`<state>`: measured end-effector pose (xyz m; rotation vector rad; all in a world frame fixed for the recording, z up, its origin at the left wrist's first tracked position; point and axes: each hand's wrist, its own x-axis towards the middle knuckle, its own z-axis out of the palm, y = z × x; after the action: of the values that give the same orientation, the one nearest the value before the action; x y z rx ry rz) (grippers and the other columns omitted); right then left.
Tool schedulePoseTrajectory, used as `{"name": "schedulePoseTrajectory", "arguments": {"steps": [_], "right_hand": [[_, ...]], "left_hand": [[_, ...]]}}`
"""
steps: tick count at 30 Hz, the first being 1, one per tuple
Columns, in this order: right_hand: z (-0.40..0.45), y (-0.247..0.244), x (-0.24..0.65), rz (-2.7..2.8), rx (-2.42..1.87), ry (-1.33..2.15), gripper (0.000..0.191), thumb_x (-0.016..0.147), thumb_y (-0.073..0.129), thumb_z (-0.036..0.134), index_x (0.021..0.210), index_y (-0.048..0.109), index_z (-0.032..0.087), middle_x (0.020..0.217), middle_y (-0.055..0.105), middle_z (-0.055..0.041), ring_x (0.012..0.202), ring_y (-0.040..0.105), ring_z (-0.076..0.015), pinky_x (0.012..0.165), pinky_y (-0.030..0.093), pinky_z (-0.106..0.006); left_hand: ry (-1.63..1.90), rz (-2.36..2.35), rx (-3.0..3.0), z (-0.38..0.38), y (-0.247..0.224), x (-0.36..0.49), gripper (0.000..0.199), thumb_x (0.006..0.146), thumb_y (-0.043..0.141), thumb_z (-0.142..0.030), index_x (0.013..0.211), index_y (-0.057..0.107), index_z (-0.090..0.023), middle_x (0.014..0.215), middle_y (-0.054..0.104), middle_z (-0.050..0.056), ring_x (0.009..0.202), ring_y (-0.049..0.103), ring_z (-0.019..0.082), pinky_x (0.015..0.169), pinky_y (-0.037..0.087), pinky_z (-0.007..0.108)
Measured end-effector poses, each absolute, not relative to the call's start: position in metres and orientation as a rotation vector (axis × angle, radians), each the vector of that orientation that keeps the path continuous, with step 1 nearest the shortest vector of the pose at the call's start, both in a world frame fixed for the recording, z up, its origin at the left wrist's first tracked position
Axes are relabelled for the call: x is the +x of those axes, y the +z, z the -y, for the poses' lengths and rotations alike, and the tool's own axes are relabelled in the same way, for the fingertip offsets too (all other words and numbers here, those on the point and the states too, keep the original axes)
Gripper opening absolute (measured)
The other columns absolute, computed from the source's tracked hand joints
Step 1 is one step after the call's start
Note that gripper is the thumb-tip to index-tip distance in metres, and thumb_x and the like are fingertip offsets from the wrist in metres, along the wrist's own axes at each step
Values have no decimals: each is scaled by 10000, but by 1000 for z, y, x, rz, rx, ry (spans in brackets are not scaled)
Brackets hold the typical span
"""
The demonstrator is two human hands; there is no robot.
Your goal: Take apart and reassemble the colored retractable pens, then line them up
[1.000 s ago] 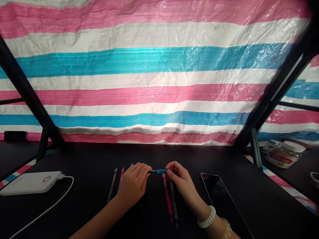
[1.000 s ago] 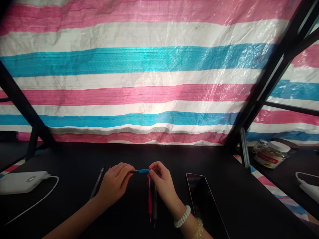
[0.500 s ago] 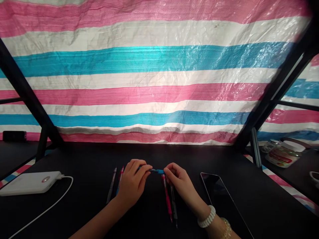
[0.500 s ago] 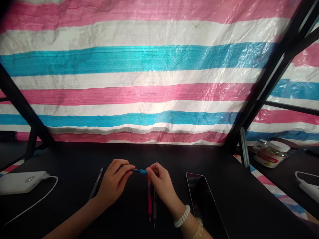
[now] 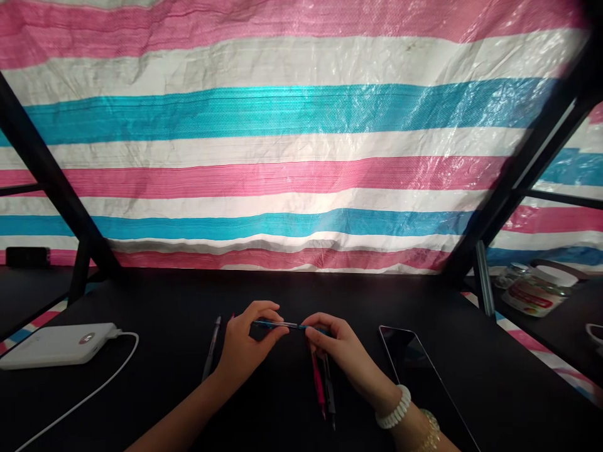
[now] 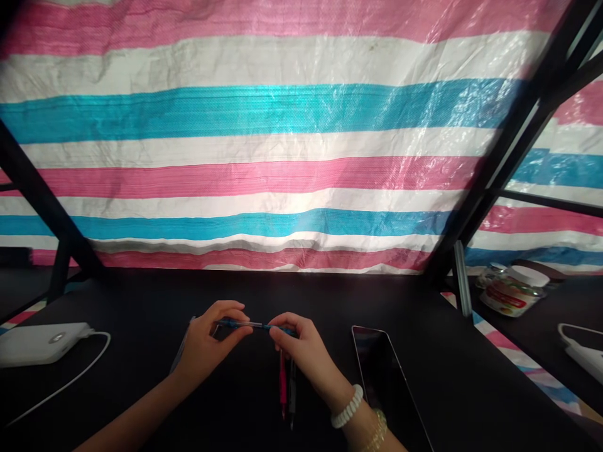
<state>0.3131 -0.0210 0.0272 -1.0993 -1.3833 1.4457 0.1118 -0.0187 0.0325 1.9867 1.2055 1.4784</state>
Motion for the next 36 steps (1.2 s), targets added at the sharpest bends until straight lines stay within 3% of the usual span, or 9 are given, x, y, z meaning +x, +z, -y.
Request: {"name": "schedulePoseTrajectory", "arguments": {"steps": [10,27,32,36], "right_hand": [[21,25,315,1146,-919,1643,189,763,688,270,902,660,145,643,578,10,578,491,-105,558,363,-234],[20,24,314,947,-837,1675,199,704,726,205,854,602,162,614,597,17,560,508,-108,563,384,-240],[21,25,313,922,-829,1716,194,708,713,205,871,621,151,623,614,3,563,518,-115,575,391,-250],[22,26,314,972,-831,1750,291,737,677,217,1016,658,137,615,613,-1,557,511,-118,567,381,-250]], "left_hand": [[1383,-986,1414,17,38,113,376,733,766,-206,1065,591,-218,891,704,24,868,694,200,842,542,332],[1480,-824,857,4,29,112,422,666,825,-166,1032,619,-199,989,716,49,960,666,186,973,457,375],[1534,-744,763,1,24,111,375,650,826,-132,971,647,-205,972,708,23,966,647,152,964,475,326],[1544,-689,718,0,24,111,313,652,812,-95,912,669,-193,946,692,2,948,638,123,944,490,266]]}}
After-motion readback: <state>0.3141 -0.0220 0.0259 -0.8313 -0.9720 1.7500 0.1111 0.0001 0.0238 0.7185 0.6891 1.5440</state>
